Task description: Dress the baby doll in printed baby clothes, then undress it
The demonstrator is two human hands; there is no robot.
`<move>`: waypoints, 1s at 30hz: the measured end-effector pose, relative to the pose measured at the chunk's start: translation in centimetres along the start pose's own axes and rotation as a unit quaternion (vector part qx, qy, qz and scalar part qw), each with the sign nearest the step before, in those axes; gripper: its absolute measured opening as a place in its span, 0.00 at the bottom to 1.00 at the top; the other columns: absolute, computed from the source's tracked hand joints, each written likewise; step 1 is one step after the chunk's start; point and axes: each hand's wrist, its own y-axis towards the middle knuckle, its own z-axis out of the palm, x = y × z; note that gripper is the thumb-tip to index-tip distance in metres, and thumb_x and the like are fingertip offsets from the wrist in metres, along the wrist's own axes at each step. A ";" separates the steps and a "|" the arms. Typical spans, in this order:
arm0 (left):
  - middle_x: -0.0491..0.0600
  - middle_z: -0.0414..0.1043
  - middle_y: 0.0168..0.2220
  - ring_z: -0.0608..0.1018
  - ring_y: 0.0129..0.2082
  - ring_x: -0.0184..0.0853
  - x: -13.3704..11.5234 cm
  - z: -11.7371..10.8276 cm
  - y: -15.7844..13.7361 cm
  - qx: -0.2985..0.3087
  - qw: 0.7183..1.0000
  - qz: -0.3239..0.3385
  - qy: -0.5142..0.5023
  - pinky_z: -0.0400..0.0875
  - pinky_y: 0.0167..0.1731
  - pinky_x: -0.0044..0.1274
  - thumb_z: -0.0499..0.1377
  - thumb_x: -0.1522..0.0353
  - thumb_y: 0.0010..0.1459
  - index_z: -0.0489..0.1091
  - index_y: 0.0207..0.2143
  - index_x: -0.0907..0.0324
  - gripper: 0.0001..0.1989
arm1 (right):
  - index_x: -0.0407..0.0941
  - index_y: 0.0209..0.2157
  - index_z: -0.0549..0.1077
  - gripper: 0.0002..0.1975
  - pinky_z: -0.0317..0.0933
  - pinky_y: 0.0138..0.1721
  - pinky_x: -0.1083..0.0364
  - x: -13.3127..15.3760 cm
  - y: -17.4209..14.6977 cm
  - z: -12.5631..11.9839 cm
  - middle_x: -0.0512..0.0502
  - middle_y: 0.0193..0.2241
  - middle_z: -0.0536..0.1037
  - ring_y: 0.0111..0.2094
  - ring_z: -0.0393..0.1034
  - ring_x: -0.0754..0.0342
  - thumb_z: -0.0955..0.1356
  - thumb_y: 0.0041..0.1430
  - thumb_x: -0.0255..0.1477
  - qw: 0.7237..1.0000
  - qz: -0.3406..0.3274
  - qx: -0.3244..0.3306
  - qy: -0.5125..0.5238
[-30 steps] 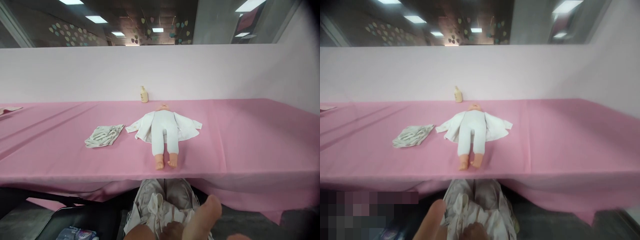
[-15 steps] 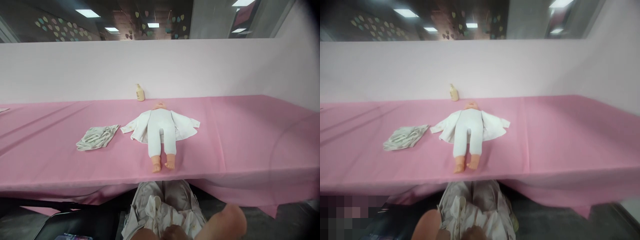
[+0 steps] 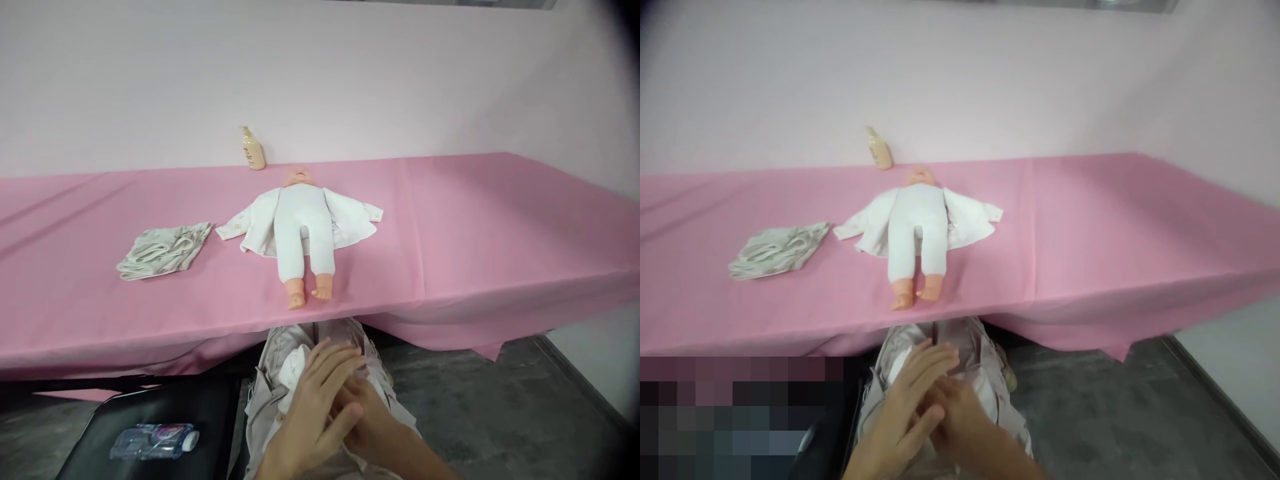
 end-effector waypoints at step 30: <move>0.54 0.61 0.60 0.68 0.57 0.40 -8.4 -3.2 0.0 -0.235 0.972 0.015 0.016 0.66 0.53 0.30 0.51 0.73 0.62 0.47 0.66 0.52 0.31 | 0.46 0.50 0.64 0.16 0.65 0.51 0.45 8.7 8.8 -4.4 0.38 0.52 0.70 0.54 0.65 0.46 0.66 0.60 0.28 0.972 -0.018 -0.196 0.129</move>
